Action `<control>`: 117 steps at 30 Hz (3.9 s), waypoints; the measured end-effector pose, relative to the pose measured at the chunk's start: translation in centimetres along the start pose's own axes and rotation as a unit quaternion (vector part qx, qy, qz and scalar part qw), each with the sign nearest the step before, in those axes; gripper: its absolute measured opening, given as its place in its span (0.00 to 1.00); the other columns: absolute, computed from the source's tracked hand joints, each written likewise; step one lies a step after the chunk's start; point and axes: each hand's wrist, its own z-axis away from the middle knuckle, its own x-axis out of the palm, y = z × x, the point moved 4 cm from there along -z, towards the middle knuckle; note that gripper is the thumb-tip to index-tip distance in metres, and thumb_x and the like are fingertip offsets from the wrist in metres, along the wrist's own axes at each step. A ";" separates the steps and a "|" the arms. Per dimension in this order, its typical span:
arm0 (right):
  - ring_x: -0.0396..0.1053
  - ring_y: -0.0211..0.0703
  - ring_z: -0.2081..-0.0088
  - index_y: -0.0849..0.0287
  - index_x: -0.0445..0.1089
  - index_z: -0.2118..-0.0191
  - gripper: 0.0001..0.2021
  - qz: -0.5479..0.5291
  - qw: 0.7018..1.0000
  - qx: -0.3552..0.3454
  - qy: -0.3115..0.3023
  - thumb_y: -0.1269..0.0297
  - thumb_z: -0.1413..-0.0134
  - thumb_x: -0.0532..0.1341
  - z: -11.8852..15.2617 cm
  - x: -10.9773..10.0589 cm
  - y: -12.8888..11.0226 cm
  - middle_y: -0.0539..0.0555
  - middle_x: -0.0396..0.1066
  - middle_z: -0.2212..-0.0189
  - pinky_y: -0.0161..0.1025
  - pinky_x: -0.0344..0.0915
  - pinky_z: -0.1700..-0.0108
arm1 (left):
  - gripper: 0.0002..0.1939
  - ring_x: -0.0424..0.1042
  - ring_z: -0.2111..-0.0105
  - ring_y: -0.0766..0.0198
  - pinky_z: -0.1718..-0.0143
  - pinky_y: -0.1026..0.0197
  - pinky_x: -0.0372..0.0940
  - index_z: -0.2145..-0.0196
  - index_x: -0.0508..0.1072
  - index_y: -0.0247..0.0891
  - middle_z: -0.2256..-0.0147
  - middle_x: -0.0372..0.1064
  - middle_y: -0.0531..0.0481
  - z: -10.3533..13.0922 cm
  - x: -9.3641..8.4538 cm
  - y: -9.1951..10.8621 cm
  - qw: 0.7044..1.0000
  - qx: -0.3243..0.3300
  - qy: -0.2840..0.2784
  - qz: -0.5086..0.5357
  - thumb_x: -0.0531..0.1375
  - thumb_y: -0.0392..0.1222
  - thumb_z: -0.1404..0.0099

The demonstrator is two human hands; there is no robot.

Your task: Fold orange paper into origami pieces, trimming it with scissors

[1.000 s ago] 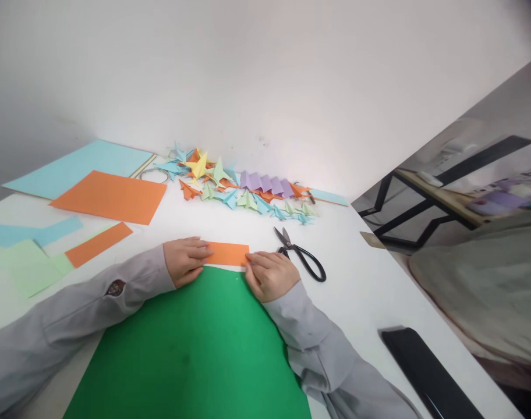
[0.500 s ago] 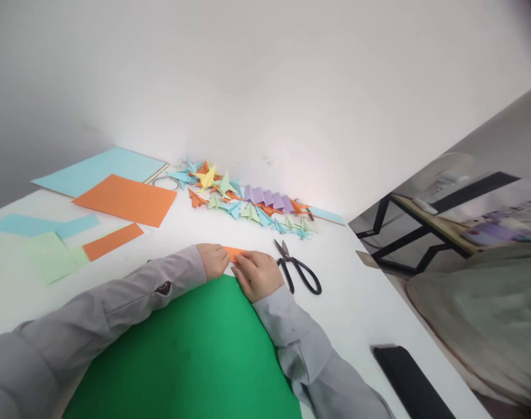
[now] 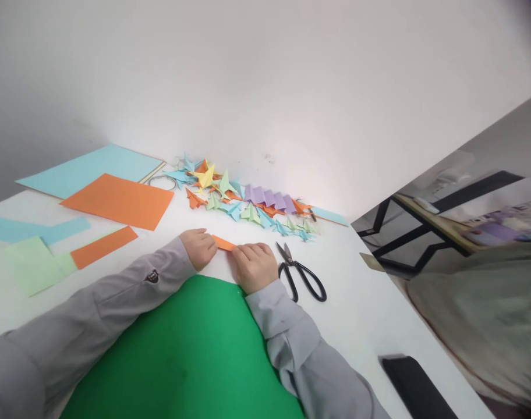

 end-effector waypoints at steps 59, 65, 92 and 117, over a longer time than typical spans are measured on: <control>0.68 0.42 0.66 0.62 0.69 0.67 0.09 -0.058 0.993 0.004 0.105 0.76 0.52 0.54 -0.1 -1.3 0.2 0.52 0.76 0.70 0.42 0.57 0.62 | 0.07 0.72 0.69 0.64 0.63 0.56 0.62 0.71 0.70 0.34 0.68 0.75 0.49 -0.4 -2.4 -0.2 0.984 0.067 0.163 -0.032 0.52 0.30 0.42; 0.68 0.43 0.67 0.62 0.70 0.68 0.09 -0.037 0.992 0.043 0.109 0.77 0.54 0.54 0.4 -1.2 1.3 0.52 0.76 0.70 0.42 0.57 0.63 | 0.07 0.72 0.71 0.65 0.62 0.56 0.62 0.72 0.69 0.35 0.69 0.76 0.49 0.4 -2.3 -2.0 0.983 0.032 0.174 -0.053 0.52 0.32 0.42; 0.66 0.40 0.71 0.61 0.67 0.72 0.06 -0.018 0.998 0.012 0.064 0.73 0.50 0.54 -0.1 -1.7 0.6 0.52 0.72 0.76 0.41 0.56 0.65 | 0.10 0.71 0.71 0.66 0.62 0.58 0.62 0.69 0.69 0.37 0.69 0.75 0.49 -0.2 -2.5 -0.8 0.983 0.009 0.183 -0.020 0.49 0.29 0.43; 0.68 0.40 0.65 0.59 0.71 0.66 0.06 -0.056 0.992 0.049 0.101 0.73 0.49 0.57 0.3 -1.2 0.8 0.51 0.76 0.69 0.41 0.57 0.62 | 0.12 0.73 0.69 0.64 0.61 0.55 0.62 0.68 0.71 0.37 0.68 0.76 0.48 0.0 -2.3 -1.6 0.988 -0.015 0.149 -0.023 0.49 0.29 0.43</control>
